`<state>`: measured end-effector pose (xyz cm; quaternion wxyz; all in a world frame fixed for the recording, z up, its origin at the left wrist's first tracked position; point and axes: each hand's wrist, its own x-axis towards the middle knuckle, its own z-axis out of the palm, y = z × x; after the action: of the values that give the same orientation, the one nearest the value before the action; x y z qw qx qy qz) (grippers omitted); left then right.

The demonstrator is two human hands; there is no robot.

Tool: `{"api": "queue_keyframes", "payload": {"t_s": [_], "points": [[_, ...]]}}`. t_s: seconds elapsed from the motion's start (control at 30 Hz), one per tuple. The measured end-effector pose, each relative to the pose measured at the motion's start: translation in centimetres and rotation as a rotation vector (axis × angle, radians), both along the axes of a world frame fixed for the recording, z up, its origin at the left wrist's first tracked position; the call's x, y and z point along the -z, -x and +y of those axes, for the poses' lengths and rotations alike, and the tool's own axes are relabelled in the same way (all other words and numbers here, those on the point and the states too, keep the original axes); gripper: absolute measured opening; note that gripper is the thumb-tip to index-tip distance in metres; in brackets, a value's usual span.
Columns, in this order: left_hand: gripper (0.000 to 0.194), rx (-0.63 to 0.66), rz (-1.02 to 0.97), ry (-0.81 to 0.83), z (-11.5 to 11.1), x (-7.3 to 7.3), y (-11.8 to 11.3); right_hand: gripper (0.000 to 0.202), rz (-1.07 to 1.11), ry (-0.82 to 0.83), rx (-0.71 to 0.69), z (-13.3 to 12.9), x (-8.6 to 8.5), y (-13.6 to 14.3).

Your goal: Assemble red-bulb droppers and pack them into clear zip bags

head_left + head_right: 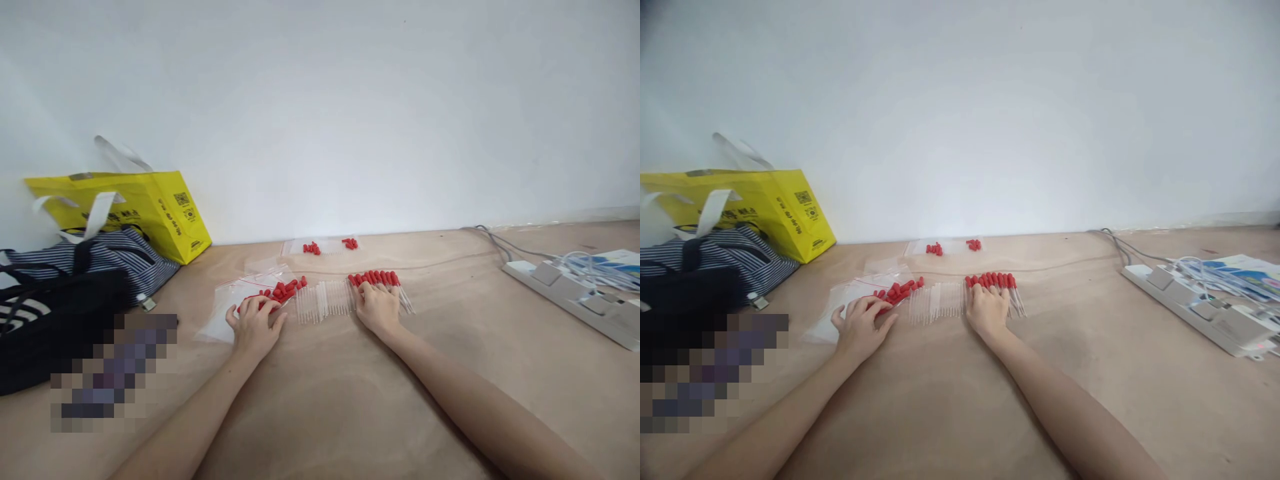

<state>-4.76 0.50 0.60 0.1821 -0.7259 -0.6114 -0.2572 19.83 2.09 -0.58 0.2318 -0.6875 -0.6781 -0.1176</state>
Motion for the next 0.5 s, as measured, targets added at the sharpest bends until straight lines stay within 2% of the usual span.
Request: {"api": "queue_keyframes", "payload": {"t_s": [0.17, 0.33, 0.5], "points": [[0.01, 0.015, 0.0, -0.036, 0.3, 0.1, 0.1, 0.018, -0.012, 0.095, -0.027, 0.1, -0.5, 0.3], [0.008, 0.012, -0.049, -0.012, 0.5, -0.1, 0.1, 0.027, 0.012, 0.109, -0.036, 0.2, -0.8, 0.5], [0.011, 0.003, -0.08, 0.02, 0.7, -0.2, 0.2, 0.028, 0.036, 0.191, 0.025, 0.7, -1.5, 1.2]]}}
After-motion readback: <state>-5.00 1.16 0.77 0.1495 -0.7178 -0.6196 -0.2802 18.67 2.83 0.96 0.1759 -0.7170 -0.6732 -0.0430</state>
